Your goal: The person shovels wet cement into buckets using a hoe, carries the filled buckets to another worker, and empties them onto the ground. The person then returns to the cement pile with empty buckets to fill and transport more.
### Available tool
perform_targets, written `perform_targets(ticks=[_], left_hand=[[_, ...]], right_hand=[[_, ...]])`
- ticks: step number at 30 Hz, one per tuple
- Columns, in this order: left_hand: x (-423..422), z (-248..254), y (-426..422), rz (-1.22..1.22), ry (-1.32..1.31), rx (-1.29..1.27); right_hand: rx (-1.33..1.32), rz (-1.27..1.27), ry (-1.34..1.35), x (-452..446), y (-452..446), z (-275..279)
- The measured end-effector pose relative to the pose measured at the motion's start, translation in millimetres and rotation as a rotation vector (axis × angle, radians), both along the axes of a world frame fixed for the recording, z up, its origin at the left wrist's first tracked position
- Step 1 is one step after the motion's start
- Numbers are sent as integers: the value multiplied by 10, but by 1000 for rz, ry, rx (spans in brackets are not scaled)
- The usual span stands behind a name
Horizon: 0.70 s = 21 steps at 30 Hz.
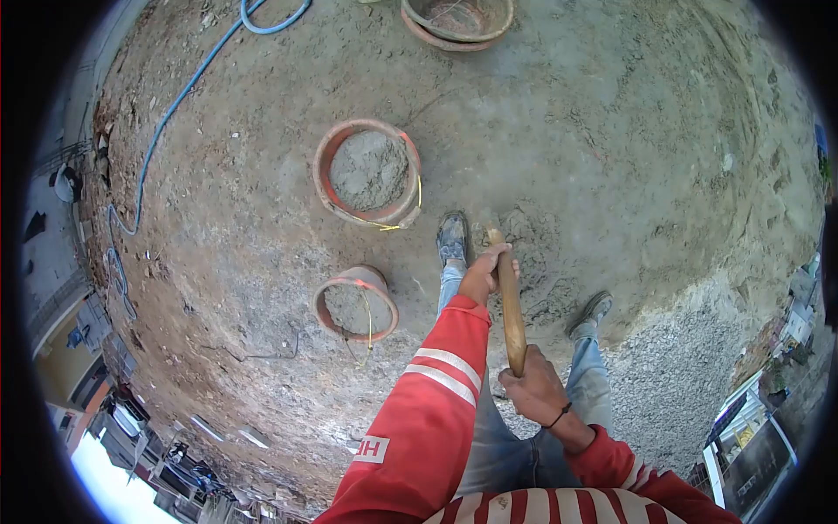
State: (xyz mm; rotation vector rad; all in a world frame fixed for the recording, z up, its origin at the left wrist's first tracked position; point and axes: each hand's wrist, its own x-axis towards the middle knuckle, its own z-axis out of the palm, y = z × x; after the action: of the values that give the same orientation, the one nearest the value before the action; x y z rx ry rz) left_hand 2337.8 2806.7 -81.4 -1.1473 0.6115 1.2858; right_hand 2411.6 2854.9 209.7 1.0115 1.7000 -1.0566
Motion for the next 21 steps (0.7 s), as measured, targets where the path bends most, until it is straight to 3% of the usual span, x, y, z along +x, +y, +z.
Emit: perform_targets(ticks=[3,5,6,7,9,11,13,15,17,20,21], left_hand=[[-555,475,-274,128,100,-87],[-693,717,-478,58,465,-262],[-752,1170,-506,167,596,-363],[-719,1397,-581,161,590,-374],[-681,1563,-655,178,842,-488],[-639,1287,-689,170,928,-535],[-571,995,-781,152,1014,-595],[-668,716,-810,252,1045,-607],[-695,753,-778,311,1069,-627],[-588,976,-748,421,1108,-546],[-559,1085,-684,439,1083,-524]], right_hand=[[-80,60,153,-83,-107,661],[-143,74,132,141,-102,790],[-195,81,105,303,-52,821],[-173,154,101,618,-6,652],[-114,261,146,1136,81,-164],[5,333,376,1404,87,-1268],[131,468,338,1159,92,-2280],[160,408,308,915,45,-2938],[238,374,365,729,-5,-3157],[272,311,505,805,126,-2925],[172,377,556,898,201,-2799]])
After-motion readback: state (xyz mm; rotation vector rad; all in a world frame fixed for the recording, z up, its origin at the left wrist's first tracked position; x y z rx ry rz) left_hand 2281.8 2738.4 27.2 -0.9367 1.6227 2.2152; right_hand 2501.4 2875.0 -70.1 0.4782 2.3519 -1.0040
